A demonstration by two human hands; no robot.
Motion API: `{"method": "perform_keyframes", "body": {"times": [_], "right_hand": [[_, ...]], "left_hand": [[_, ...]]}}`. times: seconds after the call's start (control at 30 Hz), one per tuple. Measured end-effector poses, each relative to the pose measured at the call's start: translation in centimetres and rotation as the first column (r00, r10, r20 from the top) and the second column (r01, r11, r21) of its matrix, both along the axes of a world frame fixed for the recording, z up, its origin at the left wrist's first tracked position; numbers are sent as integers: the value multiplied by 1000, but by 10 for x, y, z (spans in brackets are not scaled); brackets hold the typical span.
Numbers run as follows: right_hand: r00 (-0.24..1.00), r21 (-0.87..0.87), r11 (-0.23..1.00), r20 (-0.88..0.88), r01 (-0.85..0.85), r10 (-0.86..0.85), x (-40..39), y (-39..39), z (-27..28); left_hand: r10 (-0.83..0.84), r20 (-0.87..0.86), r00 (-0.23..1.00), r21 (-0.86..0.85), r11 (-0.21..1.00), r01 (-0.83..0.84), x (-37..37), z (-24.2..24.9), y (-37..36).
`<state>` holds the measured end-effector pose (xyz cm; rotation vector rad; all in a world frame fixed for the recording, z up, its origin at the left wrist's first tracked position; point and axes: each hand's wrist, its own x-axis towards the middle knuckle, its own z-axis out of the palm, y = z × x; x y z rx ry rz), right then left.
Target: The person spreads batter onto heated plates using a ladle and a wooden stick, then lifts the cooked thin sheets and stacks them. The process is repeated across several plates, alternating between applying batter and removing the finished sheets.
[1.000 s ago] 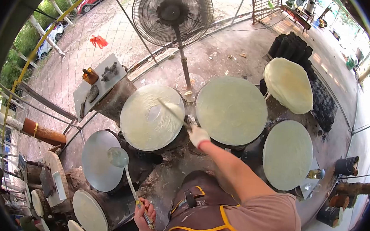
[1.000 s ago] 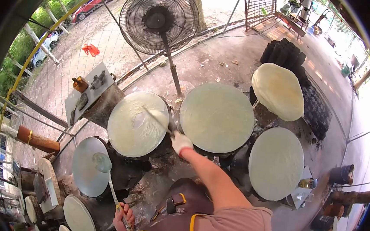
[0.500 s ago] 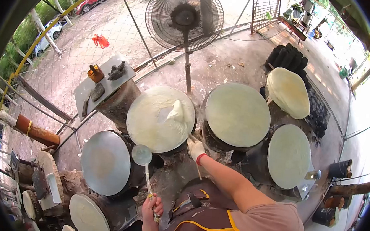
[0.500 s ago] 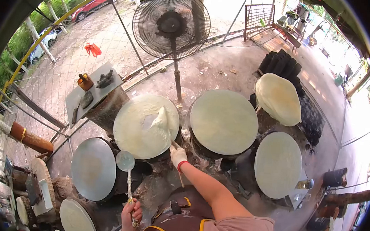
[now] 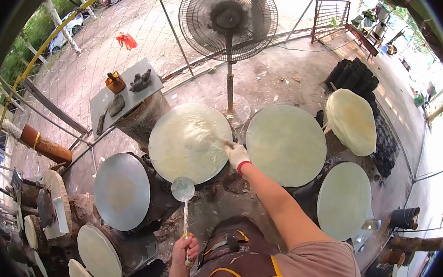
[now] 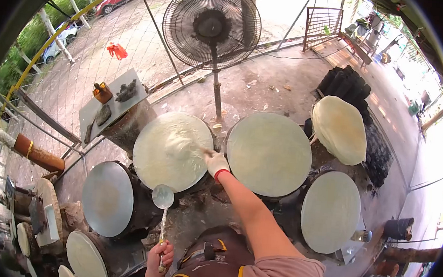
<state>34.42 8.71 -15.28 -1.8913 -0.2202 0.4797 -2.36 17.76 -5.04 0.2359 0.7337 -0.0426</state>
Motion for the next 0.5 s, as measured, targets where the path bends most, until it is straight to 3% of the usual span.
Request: {"method": "perform_keyframes", "body": {"times": [0.03,0.13,0.17,0.27,0.3,0.33,0.4,0.47,0.5], "right_hand": [[993,87,989,-19,122,-120,5,-1,-8],[975,-21,982,-120,-190,186,-23,-16,-12],[929,159,965,-276,-207,244,-17,-8,-46],[900,-32,930,-262,-367,347,6,-10,37],[957,15,961,-87,-277,278,23,1,-28],[981,139,984,-144,-108,128,29,8,-40],[960,-138,950,-17,-279,279,13,4,-32],[847,31,922,-384,-386,367,-7,-18,-1],[808,105,926,-459,-363,369,-12,-34,-8]], "left_hand": [[0,-28,1000,9,1000,1,3,1,-4],[9,-72,997,14,1000,-8,4,-4,-10],[14,-82,997,8,1000,-13,3,-7,-13],[19,-130,991,51,999,-12,10,-4,-13],[17,-162,987,115,993,2,16,-2,-11],[3,-164,986,193,981,29,22,0,-9],[-29,-176,984,337,938,88,37,0,-1],[-42,-281,959,517,835,188,60,-1,6],[-38,-327,944,592,771,236,71,-3,8]]}}
